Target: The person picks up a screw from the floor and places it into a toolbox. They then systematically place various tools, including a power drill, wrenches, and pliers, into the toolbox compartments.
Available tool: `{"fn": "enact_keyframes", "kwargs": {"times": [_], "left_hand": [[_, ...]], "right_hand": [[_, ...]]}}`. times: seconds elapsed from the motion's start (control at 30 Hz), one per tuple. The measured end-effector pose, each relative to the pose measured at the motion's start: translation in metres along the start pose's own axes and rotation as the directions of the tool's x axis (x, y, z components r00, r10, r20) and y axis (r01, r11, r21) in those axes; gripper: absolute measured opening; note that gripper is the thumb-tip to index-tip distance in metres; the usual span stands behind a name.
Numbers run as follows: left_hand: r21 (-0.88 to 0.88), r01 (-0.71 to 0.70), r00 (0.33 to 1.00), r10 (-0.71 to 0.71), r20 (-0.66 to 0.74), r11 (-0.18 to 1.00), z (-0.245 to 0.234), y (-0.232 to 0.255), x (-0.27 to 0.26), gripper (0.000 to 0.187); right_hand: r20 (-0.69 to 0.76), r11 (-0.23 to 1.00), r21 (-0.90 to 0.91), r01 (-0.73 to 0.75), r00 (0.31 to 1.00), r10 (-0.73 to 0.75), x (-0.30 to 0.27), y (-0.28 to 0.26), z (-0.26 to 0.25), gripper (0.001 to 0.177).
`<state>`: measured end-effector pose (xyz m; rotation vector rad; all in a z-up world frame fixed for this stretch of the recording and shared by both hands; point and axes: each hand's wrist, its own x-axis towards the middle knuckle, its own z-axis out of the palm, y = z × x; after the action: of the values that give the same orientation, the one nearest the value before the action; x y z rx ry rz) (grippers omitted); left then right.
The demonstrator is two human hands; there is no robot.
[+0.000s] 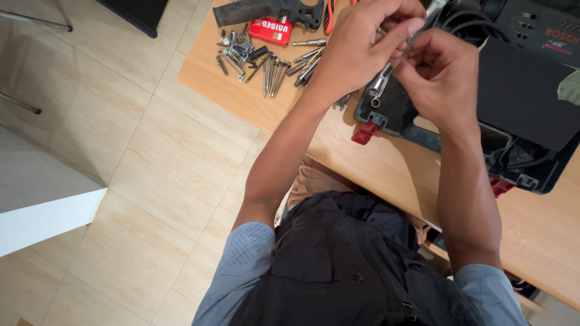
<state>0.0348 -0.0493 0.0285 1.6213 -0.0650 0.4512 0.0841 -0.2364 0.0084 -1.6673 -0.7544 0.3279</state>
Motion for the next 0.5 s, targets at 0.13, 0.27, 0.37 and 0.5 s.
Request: {"fn": "enact_keyframes", "kwargs": {"times": [0.13, 0.27, 0.37, 0.5], "left_hand": [[0.321, -0.05, 0.985, 0.101, -0.143, 0.946, -0.007, -0.02, -0.017, 0.013], [0.758, 0.066, 0.997, -0.004, -0.083, 0.649, -0.013, -0.044, -0.028, 0.014], [0.819, 0.057, 0.995, -0.099, 0.0, 0.571, -0.01, -0.059, -0.034, 0.024], [0.846, 0.02, 0.997, -0.075, 0.023, 0.533, -0.004, -0.071, -0.037, 0.022]], "right_hand": [[-0.066, 0.971, -0.24, -0.006, 0.998, -0.01, 0.001, -0.007, -0.016, 0.011], [-0.131, 0.892, -0.447, -0.072, 0.991, 0.015, 0.007, -0.016, -0.011, 0.032], [-0.165, 0.881, -0.419, -0.22, 0.972, 0.165, 0.007, -0.021, 0.005, 0.042], [-0.119, 0.827, -0.546, -0.134, 0.99, 0.081, 0.009, -0.024, 0.021, 0.033]]}}
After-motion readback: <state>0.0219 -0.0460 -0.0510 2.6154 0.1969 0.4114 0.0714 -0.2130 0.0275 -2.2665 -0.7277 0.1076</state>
